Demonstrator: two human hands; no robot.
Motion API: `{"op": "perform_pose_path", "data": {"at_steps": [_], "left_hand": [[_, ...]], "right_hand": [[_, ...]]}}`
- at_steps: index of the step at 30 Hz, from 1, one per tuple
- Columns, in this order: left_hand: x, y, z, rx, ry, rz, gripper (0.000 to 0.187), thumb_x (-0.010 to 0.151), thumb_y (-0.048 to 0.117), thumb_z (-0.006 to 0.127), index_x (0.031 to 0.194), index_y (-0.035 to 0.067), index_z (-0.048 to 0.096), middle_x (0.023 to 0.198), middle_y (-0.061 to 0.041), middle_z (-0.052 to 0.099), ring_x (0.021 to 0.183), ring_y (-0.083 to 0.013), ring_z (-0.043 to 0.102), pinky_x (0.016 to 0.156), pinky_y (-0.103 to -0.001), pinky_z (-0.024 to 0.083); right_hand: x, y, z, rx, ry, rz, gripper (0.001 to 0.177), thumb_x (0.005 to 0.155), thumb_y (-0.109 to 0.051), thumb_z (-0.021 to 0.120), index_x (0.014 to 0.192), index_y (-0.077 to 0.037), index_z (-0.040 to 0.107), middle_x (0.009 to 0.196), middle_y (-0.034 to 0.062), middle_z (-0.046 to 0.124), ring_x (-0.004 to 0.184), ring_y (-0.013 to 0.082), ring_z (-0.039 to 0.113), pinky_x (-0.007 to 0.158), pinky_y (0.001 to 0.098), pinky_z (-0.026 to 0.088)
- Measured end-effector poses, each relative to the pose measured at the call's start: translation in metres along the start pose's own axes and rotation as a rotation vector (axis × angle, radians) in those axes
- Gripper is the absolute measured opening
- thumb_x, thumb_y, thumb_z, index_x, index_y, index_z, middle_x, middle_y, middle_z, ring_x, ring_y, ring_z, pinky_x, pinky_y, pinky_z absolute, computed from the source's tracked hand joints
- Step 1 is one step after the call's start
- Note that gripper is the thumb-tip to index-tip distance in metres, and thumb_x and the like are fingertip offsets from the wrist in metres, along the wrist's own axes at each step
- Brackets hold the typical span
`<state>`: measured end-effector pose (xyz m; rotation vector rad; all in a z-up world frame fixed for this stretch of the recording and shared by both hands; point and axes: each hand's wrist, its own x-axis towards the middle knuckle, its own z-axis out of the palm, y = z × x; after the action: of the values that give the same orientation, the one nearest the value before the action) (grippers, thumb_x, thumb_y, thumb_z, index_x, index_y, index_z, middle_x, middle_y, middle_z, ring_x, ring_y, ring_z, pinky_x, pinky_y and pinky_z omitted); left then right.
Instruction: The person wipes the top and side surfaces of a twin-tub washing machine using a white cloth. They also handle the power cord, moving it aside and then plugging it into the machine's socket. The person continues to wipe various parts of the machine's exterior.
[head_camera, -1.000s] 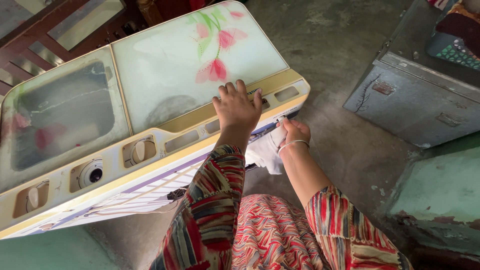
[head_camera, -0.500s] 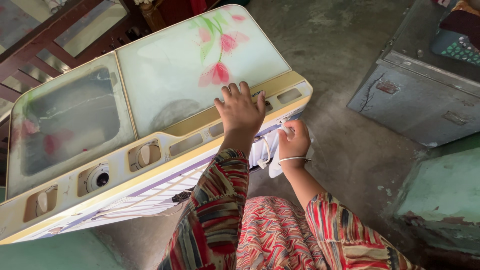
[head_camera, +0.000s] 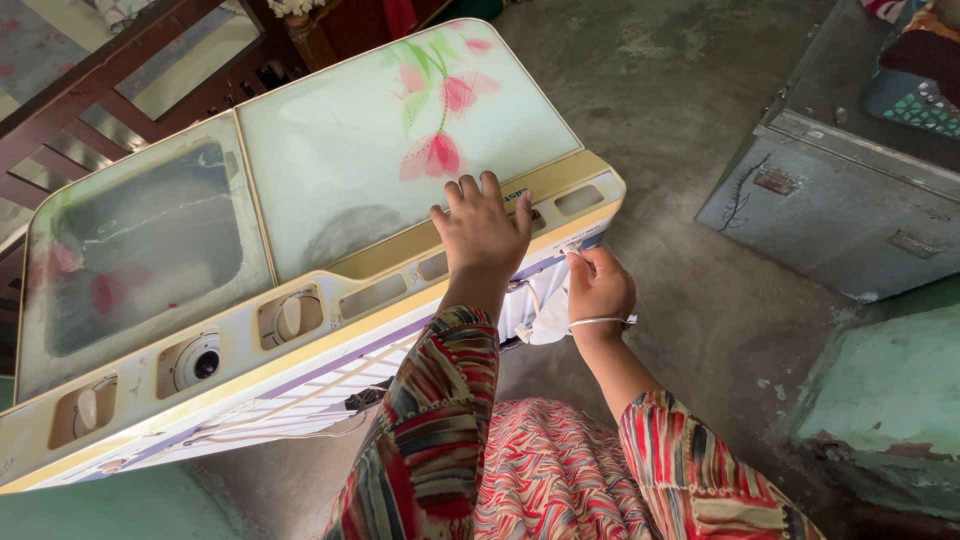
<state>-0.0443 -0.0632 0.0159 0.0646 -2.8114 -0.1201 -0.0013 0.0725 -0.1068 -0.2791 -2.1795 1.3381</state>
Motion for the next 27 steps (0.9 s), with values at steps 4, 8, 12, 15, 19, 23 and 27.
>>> {"op": "perform_pose_path", "data": {"at_steps": [4, 8, 12, 15, 19, 23, 27], "left_hand": [[0.001, 0.0, 0.0, 0.004, -0.015, -0.004, 0.056, 0.1, 0.055, 0.044, 0.119, 0.005, 0.058, 0.118, -0.017, 0.059, 0.119, -0.0343, 0.052, 0.094, -0.059, 0.042], [0.001, 0.0, 0.0, 0.003, -0.005, -0.004, 0.058, 0.099, 0.056, 0.044, 0.121, 0.004, 0.058, 0.119, -0.018, 0.059, 0.121, -0.0354, 0.051, 0.092, -0.06, 0.042], [0.0, 0.001, 0.0, -0.005, -0.033, -0.013, 0.057, 0.1, 0.055, 0.044, 0.122, 0.004, 0.058, 0.122, -0.018, 0.059, 0.123, -0.0358, 0.051, 0.094, -0.06, 0.042], [-0.001, 0.001, 0.0, 0.001, -0.042, -0.014, 0.058, 0.1, 0.055, 0.044, 0.122, 0.004, 0.057, 0.121, -0.019, 0.059, 0.123, -0.0365, 0.051, 0.093, -0.06, 0.043], [0.0, 0.001, 0.003, 0.003, 0.002, -0.006, 0.058, 0.099, 0.055, 0.044, 0.123, 0.004, 0.058, 0.121, -0.019, 0.06, 0.122, -0.0363, 0.051, 0.092, -0.06, 0.043], [0.001, 0.0, 0.003, 0.005, 0.009, -0.005, 0.056, 0.099, 0.055, 0.046, 0.119, 0.005, 0.059, 0.117, -0.018, 0.06, 0.119, -0.0355, 0.052, 0.091, -0.06, 0.043], [0.0, 0.002, 0.002, -0.009, 0.006, -0.016, 0.053, 0.098, 0.055, 0.047, 0.115, 0.006, 0.059, 0.114, -0.016, 0.06, 0.116, -0.0344, 0.053, 0.09, -0.059, 0.043]], "right_hand": [[0.007, 0.027, 0.02, 0.027, -0.063, 0.256, 0.025, 0.093, -0.025, 0.074, 0.088, -0.001, 0.072, 0.08, 0.0127, 0.074, 0.071, 0.0245, 0.07, 0.069, 0.0366, 0.053], [0.024, 0.062, 0.04, 0.684, -0.144, 0.829, 0.02, 0.087, -0.021, 0.076, 0.09, -0.001, 0.074, 0.084, 0.0065, 0.076, 0.076, 0.0182, 0.069, 0.075, 0.0337, 0.056], [0.032, 0.065, 0.036, 0.797, -0.158, 1.158, 0.017, 0.086, -0.017, 0.077, 0.092, -0.003, 0.07, 0.085, 0.0058, 0.074, 0.076, 0.0178, 0.069, 0.076, 0.0354, 0.057], [0.019, 0.054, 0.042, 0.597, -0.002, 0.741, 0.019, 0.085, -0.012, 0.079, 0.091, 0.001, 0.067, 0.087, 0.0098, 0.074, 0.075, 0.0173, 0.069, 0.075, 0.0347, 0.057], [0.002, 0.039, 0.04, 0.312, 0.034, 0.378, 0.019, 0.091, -0.014, 0.077, 0.091, 0.001, 0.066, 0.086, 0.0119, 0.073, 0.076, 0.0175, 0.067, 0.073, 0.0346, 0.056], [-0.01, 0.017, 0.024, 0.259, 0.025, 0.152, 0.015, 0.09, -0.012, 0.073, 0.095, -0.001, 0.064, 0.09, 0.0113, 0.069, 0.082, 0.0235, 0.067, 0.077, 0.0353, 0.053], [-0.005, 0.005, 0.011, 0.131, 0.022, -0.004, 0.021, 0.082, -0.012, 0.074, 0.094, 0.001, 0.064, 0.09, 0.0149, 0.069, 0.084, 0.0308, 0.067, 0.079, 0.0393, 0.053]]}}
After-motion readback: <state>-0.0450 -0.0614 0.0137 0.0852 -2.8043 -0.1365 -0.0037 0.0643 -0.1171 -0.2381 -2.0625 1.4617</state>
